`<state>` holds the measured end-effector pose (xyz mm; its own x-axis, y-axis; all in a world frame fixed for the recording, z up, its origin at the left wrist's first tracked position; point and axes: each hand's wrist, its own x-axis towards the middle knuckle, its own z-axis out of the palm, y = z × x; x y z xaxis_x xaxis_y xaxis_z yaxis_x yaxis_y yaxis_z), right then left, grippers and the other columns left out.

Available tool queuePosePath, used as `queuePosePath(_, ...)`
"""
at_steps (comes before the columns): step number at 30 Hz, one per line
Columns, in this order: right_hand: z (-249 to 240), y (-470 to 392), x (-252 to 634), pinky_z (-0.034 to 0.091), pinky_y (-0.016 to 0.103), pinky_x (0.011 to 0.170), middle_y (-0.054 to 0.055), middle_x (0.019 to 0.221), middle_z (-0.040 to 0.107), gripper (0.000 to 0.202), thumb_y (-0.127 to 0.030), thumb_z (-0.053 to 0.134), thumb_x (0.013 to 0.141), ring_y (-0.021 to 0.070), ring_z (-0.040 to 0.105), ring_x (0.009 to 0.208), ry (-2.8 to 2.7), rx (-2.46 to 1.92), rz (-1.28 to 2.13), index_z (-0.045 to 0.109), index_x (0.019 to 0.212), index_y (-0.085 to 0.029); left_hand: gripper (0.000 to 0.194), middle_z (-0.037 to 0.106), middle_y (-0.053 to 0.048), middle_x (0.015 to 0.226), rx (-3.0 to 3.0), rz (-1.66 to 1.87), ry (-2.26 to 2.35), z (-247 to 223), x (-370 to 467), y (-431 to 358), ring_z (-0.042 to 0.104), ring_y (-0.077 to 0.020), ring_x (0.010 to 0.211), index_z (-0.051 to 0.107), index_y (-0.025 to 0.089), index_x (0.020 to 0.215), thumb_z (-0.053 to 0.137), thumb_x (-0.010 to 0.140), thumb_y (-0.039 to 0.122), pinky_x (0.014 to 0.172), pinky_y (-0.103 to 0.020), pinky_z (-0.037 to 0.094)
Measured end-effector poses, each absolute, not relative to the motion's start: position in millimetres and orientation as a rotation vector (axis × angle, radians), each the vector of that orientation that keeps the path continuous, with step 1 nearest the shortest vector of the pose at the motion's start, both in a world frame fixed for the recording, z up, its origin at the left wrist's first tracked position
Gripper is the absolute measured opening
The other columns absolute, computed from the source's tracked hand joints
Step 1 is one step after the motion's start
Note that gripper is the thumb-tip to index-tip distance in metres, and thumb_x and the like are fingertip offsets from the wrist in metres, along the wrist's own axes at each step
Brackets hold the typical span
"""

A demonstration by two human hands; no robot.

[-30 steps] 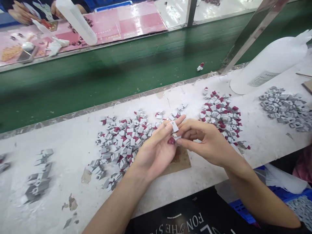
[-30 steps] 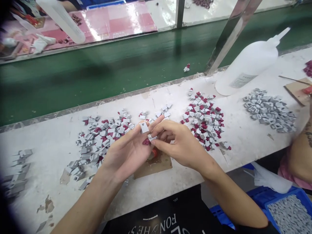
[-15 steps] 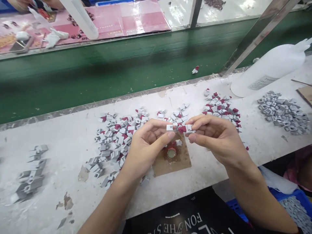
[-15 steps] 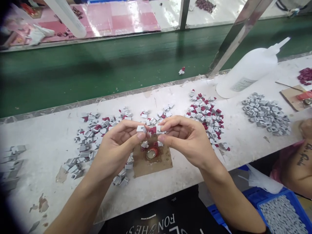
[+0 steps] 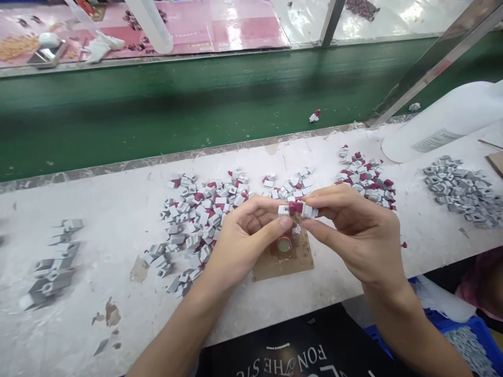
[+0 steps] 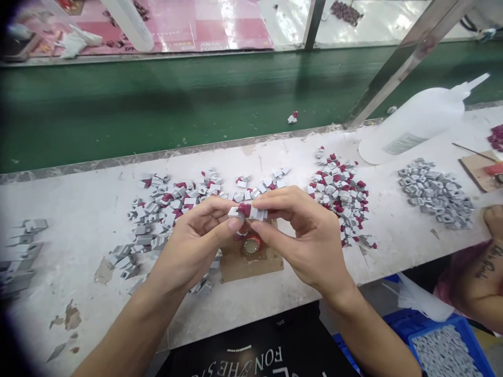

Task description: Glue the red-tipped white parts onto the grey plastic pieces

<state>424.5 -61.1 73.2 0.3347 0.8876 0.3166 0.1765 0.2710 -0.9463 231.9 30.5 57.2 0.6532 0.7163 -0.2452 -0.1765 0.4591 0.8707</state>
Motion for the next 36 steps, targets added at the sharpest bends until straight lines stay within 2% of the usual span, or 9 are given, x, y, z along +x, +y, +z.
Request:
queuePosePath(6,69.3,-64.9,421.7,0.069,0.043,0.100,0.001,0.121,0.087,0.037,-0.006,0.092,0.101,0.0229,0.081,0.116,-1.249,-1.274,0.616,0.092,0.124,-0.036,0.021,0.091,-0.002,0.096,0.911,0.642,0.635,56.7,233.1,28.4,0.086,-0.0154,0.081,0.092,0.027,0.107,0.104,0.091,0.019,0.076,-0.021,0.073)
queuePosePath(11,72.8,-66.2,425.1,0.069,0.043,0.106,0.002,0.129,0.086,0.044,-0.008,0.095,0.099,0.0249,0.080,0.126,-1.232,-1.237,0.813,0.092,0.129,-0.039,0.023,0.090,-0.001,0.092,0.928,0.684,0.645,57.6,233.5,28.9,0.087,-0.0157,0.081,0.092,0.026,0.104,0.106,0.088,0.017,0.075,-0.021,0.073)
queuePosePath(15,77.4,-64.3,427.0,0.072,0.036,0.105,0.002,0.126,0.089,0.039,-0.006,0.088,0.103,0.0226,0.082,0.126,-1.156,-1.193,0.922,0.095,0.125,-0.038,0.020,0.091,-0.002,0.097,0.964,0.696,0.600,57.0,232.5,29.8,0.088,-0.0168,0.082,0.093,0.027,0.108,0.102,0.093,0.018,0.078,-0.024,0.075)
queuePosePath(17,78.0,-63.8,427.0,0.073,0.033,0.104,0.001,0.121,0.091,0.037,-0.006,0.084,0.106,0.0208,0.083,0.122,-1.121,-1.194,0.922,0.096,0.120,-0.038,0.020,0.091,-0.003,0.096,0.976,0.693,0.575,58.2,231.8,30.4,0.087,-0.0168,0.082,0.093,0.027,0.108,0.103,0.093,0.017,0.077,-0.024,0.074)
queuePosePath(19,77.5,-64.3,427.0,0.073,0.032,0.102,0.001,0.120,0.091,0.037,-0.006,0.088,0.103,0.0207,0.084,0.120,-1.109,-1.193,0.936,0.097,0.120,-0.037,0.022,0.091,-0.003,0.096,0.984,0.696,0.564,60.1,230.9,31.1,0.087,-0.0165,0.081,0.094,0.026,0.104,0.105,0.089,0.016,0.075,-0.023,0.073)
queuePosePath(24,75.6,-69.2,426.3,0.074,0.033,0.096,0.004,0.119,0.091,0.035,-0.005,0.089,0.101,0.0217,0.085,0.113,-1.128,-1.204,0.952,0.098,0.118,-0.034,0.023,0.088,-0.003,0.094,1.092,0.738,0.585,66.3,226.0,31.5,0.084,-0.0165,0.081,0.095,0.026,0.095,0.111,0.081,0.017,0.073,-0.024,0.072)
queuePosePath(30,81.7,-72.7,421.8,0.073,0.034,0.087,0.004,0.113,0.090,0.034,-0.006,0.090,0.101,0.0217,0.086,0.104,-1.118,-1.189,0.979,0.098,0.118,-0.035,0.016,0.085,-0.004,0.089,1.344,0.750,0.638,77.2,213.8,32.0,0.078,-0.0174,0.082,0.094,0.027,0.095,0.103,0.089,0.015,0.071,-0.027,0.067)
queuePosePath(36,85.9,-66.7,416.3,0.073,0.036,0.090,0.005,0.114,0.090,0.031,-0.008,0.090,0.101,0.0231,0.086,0.108,-1.166,-1.219,0.991,0.098,0.116,-0.033,0.017,0.086,-0.002,0.091,1.369,0.694,0.590,77.9,204.8,41.1,0.081,-0.0166,0.081,0.091,0.025,0.095,0.103,0.090,0.015,0.073,-0.027,0.068)
